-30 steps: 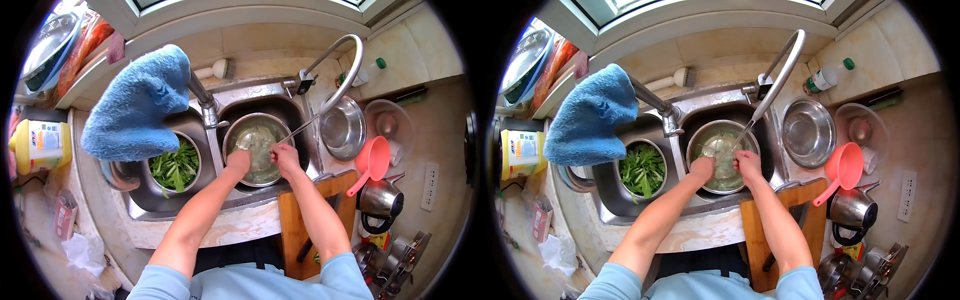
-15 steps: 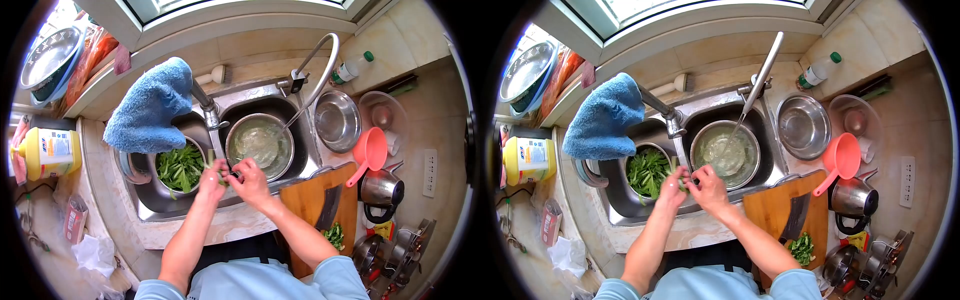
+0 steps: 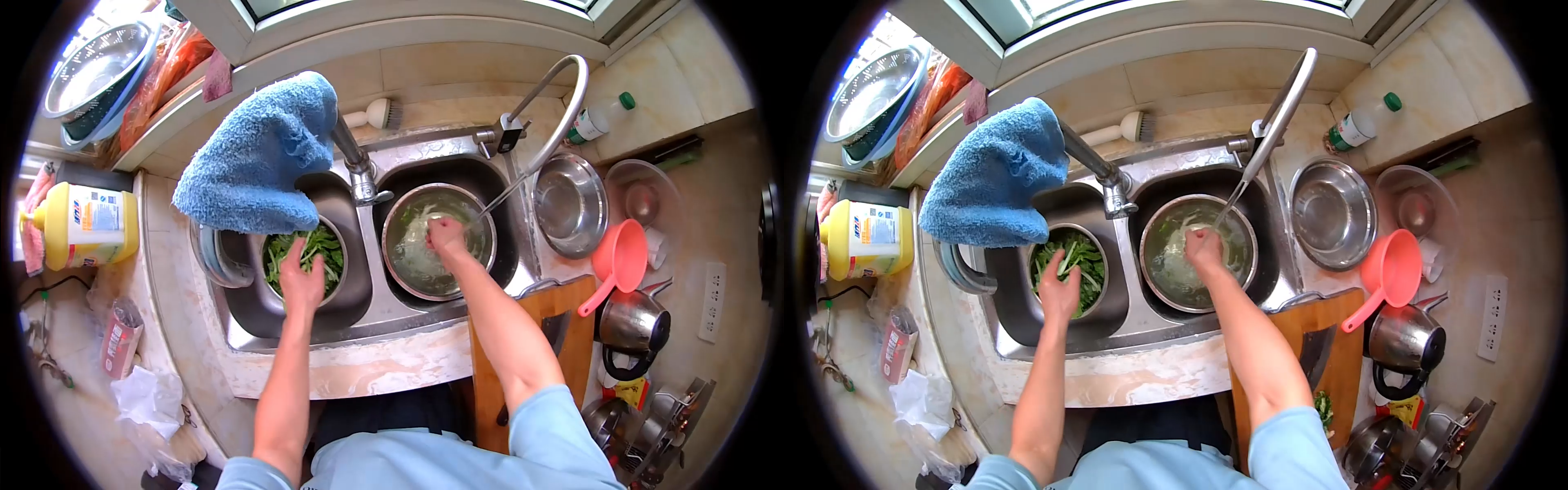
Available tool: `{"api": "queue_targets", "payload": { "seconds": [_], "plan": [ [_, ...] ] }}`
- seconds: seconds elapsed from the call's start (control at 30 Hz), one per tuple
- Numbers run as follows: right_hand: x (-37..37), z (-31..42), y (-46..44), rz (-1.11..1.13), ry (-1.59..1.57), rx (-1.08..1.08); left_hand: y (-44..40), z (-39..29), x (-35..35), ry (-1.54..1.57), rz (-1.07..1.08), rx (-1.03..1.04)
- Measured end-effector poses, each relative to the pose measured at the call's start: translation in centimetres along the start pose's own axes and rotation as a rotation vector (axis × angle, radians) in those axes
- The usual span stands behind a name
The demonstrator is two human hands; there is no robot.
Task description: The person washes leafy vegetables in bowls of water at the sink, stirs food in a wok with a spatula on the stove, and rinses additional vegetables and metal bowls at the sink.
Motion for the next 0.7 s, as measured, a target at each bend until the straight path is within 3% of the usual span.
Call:
{"api": "queue_targets", "payload": {
  "seconds": [0.1, 0.2, 0.23, 0.33, 0.4, 0.47, 0.53, 0.6, 0.63, 0.67, 0.7],
  "plan": [
    [4.8, 0.2, -2.3, -0.026, -0.464, -0.018, 2.8, 0.8, 0.5, 0.205, 0.107, -0.176],
    [7.4, -0.9, -2.3, -0.048, -0.599, 0.04, 4.4, 2.1, 0.9, 0.357, 0.207, -0.245],
    [7.7, -0.2, -1.2, 0.037, -0.696, 0.037, 4.9, 2.5, 1.1, 0.407, 0.238, -0.255],
    [6.6, 1.6, 3.8, 0.171, -0.647, 0.061, 6.8, 2.6, 5.6, 0.761, 0.517, -0.498],
    [5.8, 3.1, 7.2, 0.14, -0.253, -0.236, 9.1, -0.2, 8.4, 1.138, 0.726, -0.7],
    [6.9, 8.2, 13.6, 0.063, 0.528, -0.949, 10.2, -1.3, 11.1, 1.335, 0.873, -0.833],
    [8.4, 11.3, 18.4, 0.124, 0.788, -0.972, 9.4, -1.5, 11.9, 1.419, 0.799, -0.799],
    [8.6, 11.5, 19.6, 0.305, 0.643, -0.909, 7.9, 1.6, 11.2, 1.317, 0.742, -0.768],
    [7.5, 12.1, 19.4, 0.312, 0.498, -0.903, 7.4, 0.7, 8.4, 1.382, 0.688, -0.851],
    [5.7, 12.0, 18.1, 0.304, 0.499, -0.84, 5.8, 1.7, 6.4, 1.322, 0.598, -0.821],
    [3.3, 11.9, 16.5, 0.296, 0.497, -0.776, 3.6, 2.4, 3.6, 1.103, 0.464, -0.648]
  ]
}}
Point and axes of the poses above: each hand's wrist, its own y-axis away from the middle knuckle, its own x-axis out of the palm, z = x × y, the point moved 9 cm from there along -y, towards the middle knuckle, and after that the axes turned 10 degrees about -x, right-handed, at the moved point
